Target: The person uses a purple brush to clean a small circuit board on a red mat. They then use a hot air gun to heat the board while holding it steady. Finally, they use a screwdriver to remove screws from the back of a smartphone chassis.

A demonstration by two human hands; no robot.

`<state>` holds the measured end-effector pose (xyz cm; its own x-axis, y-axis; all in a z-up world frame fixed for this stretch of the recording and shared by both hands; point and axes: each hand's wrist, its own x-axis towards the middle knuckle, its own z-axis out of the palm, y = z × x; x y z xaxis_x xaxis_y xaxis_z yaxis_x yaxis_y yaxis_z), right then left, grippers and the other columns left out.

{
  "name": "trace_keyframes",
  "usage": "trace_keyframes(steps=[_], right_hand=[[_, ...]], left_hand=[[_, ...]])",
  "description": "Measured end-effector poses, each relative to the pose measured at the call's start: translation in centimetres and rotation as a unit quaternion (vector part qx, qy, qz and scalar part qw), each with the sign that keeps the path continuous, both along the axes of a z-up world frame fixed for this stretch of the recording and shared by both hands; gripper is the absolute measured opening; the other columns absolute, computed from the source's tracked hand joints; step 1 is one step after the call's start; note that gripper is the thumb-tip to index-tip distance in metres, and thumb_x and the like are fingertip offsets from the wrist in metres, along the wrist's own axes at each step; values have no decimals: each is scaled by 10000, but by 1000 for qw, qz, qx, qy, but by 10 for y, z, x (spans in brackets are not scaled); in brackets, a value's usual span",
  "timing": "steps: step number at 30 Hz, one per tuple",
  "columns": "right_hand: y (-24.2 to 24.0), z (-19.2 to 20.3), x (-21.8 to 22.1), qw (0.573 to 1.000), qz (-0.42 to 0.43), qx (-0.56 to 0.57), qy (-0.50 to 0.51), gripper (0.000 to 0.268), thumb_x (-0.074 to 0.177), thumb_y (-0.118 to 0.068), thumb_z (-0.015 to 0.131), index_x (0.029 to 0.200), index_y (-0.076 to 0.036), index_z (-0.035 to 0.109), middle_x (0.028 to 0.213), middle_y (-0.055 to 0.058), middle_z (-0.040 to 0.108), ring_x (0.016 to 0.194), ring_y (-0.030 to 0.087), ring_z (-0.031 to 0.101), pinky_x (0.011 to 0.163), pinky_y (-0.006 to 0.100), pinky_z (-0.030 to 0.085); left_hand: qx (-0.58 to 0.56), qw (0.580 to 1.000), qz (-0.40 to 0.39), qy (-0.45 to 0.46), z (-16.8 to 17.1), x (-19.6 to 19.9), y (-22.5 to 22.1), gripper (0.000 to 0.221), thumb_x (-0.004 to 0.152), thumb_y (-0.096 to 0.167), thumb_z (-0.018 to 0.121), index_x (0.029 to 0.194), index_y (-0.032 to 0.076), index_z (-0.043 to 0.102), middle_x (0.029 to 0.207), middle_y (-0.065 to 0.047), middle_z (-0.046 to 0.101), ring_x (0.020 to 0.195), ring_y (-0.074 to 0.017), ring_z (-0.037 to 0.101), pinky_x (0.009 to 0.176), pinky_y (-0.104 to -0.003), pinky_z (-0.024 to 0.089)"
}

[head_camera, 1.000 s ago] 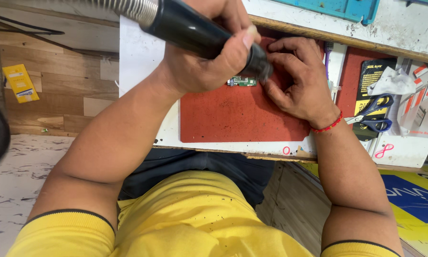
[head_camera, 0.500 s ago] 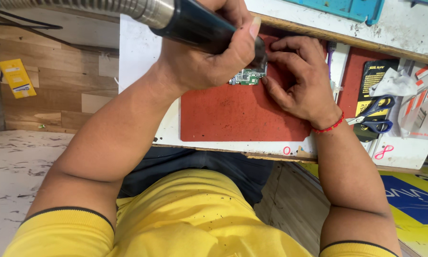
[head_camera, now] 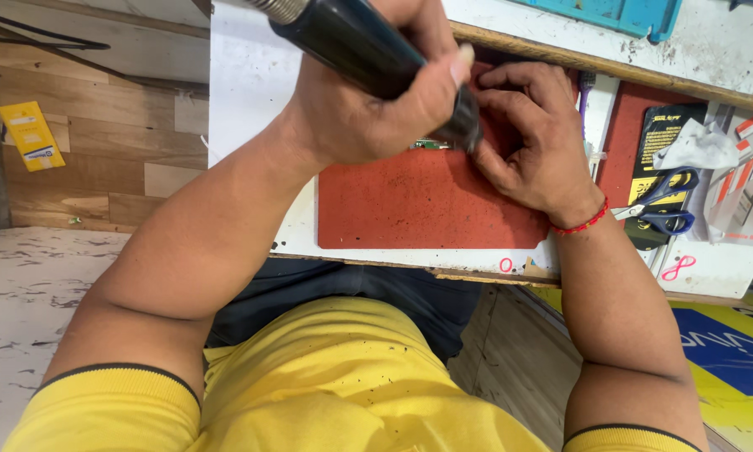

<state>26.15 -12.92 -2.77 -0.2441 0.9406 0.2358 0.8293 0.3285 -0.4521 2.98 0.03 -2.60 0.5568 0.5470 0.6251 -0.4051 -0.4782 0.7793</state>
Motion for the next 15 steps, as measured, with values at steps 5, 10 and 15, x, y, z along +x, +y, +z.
trace_keyframes(steps=[5, 10, 15], right_hand=[[-1, 2, -1, 1000, 0, 0, 9, 376, 893, -134, 835, 1234, -49, 701, 1313, 114, 619, 1215, 321, 579, 1077, 428, 461], [0, 2, 0, 1000, 6, 7, 11, 349, 913, -135, 840, 1217, -45, 694, 1311, 117, 612, 1204, 318, 576, 1060, 423, 453], [-1, 1, 1, 1000, 8, 4, 18, 344, 907, -132, 834, 1204, -43, 686, 1299, 115, 607, 1192, 320, 572, 1053, 417, 452]], left_hand=[[-14, 999, -31, -16, -1, -2, 5, 187, 1110, 22, 637, 951, 0, 543, 849, -71, 618, 731, -102, 618, 666, -235, 504], [6, 1000, -21, -1, 1, -3, 8, 185, 1086, 11, 637, 933, 3, 532, 834, -84, 624, 713, -114, 636, 644, -238, 516], [20, 1000, 2, -10, 6, -4, 9, 167, 1049, 19, 616, 909, -27, 537, 871, -131, 640, 769, -162, 647, 669, -266, 548]])
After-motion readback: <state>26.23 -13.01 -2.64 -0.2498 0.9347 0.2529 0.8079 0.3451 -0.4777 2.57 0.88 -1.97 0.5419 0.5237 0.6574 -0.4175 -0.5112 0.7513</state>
